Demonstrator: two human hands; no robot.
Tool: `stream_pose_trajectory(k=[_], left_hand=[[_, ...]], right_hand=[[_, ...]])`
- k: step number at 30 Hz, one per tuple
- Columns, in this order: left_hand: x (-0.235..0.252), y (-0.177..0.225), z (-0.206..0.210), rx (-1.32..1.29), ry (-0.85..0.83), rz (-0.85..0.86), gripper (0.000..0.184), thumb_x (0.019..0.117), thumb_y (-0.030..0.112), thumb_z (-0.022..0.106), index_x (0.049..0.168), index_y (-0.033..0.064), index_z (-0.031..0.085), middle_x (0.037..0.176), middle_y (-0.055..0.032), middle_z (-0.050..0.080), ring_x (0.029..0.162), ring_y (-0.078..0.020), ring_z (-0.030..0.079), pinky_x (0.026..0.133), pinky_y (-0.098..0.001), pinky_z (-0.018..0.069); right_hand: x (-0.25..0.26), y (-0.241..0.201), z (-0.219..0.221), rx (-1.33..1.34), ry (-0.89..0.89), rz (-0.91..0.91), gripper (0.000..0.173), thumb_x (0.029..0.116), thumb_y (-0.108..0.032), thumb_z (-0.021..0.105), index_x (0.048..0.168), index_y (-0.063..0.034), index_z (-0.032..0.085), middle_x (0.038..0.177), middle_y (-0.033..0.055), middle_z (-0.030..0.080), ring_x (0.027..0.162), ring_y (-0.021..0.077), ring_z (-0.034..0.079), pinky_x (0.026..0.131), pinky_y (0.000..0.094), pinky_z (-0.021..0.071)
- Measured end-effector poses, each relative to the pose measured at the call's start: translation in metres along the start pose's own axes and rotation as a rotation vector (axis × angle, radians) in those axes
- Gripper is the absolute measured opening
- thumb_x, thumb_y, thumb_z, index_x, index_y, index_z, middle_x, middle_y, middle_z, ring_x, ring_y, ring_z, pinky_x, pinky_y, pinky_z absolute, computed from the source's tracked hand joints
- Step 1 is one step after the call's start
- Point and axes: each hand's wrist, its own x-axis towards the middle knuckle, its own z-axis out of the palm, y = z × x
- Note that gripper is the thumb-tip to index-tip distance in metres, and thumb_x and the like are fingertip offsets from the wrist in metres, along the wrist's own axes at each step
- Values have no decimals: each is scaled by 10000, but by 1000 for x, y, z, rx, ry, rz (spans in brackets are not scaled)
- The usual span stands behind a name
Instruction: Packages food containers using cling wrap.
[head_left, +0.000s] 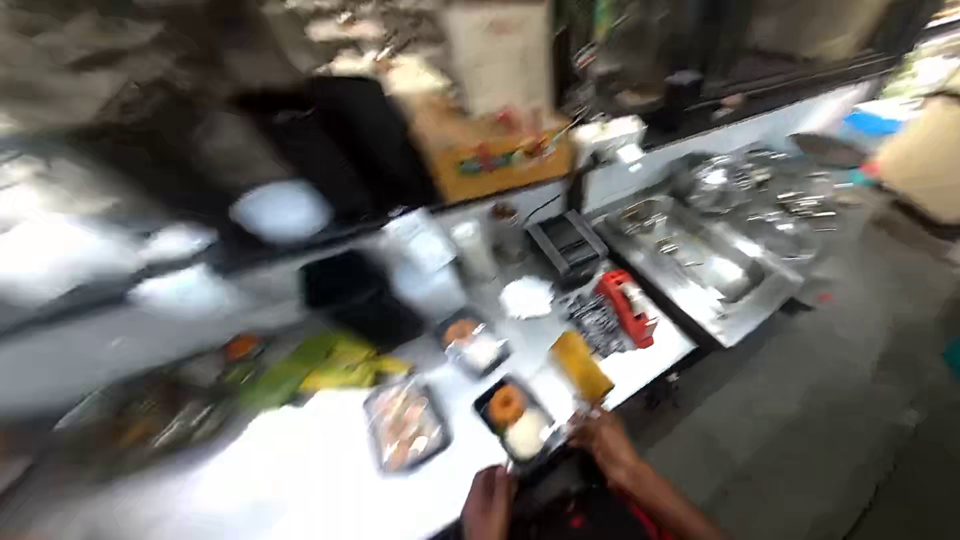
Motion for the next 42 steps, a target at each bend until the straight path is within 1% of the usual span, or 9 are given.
stream_pose_trajectory(k=[4,10,19,24,28,34,37,40,42], left_hand=[[33,-1,-21,19,-37,-37,534,1071,284,510,1534,45,395,1011,-105,752,818,-195,750,780,-406,642],[70,0,-22,44,51,-29,419,1074,328,515,1442,134,566,905,-92,726,678,-196,674,672,-422,591],[94,11,-6,194,97,31,683,1035,289,590,1627,158,276,776,-115,642,614,-253,608,629,-482,555],[96,16,-10,322,69,65,631,1039,334,573,1603,176,338,654,-93,591,549,-261,564,577,-488,519],[103,19,-16,384,53,214,599,1032,311,579,1584,219,366,873,-159,673,663,-315,627,628,-542,547],[130,12,-4,450,119,197,398,1058,325,534,1422,164,527,873,-168,699,761,-356,688,711,-592,566],[130,24,1,528,90,120,496,1064,241,467,1540,108,428,1314,-203,642,1145,-365,668,990,-556,536],[123,32,12,499,166,107,539,1024,143,502,1555,93,424,1421,-225,530,1135,-350,652,973,-481,558],[121,29,23,486,251,108,535,1009,98,507,1541,90,450,1430,-213,526,1099,-333,668,935,-457,580]], right_hand=[[5,23,5,-138,-17,-56,488,1027,-21,541,1500,-28,423,949,198,701,752,280,721,698,428,632],[4,52,14,-254,-65,-96,489,1024,-32,578,1496,-31,450,914,228,709,712,302,730,680,447,645],[20,52,15,-401,-102,-103,424,1093,-168,497,1506,-76,465,772,239,706,588,310,720,557,427,636],[28,49,15,-500,-131,-47,415,1128,-288,382,1497,-115,459,719,212,700,547,289,704,516,397,614],[35,50,13,-739,-168,-71,445,1131,-357,328,1517,-173,451,685,143,697,504,230,671,483,357,578],[45,46,13,-1049,-213,-119,504,1120,-360,343,1599,-207,349,695,67,674,509,180,644,513,360,582],[42,42,16,-933,-264,-94,518,1121,-314,360,1617,-175,301,824,107,720,554,200,684,519,369,605],[36,39,17,-657,-307,-21,515,1114,-217,410,1613,-143,306,1122,191,695,734,280,747,631,447,658],[35,41,19,-571,-289,-8,504,1104,-166,427,1597,-111,339,1106,201,701,727,293,745,622,452,656]])
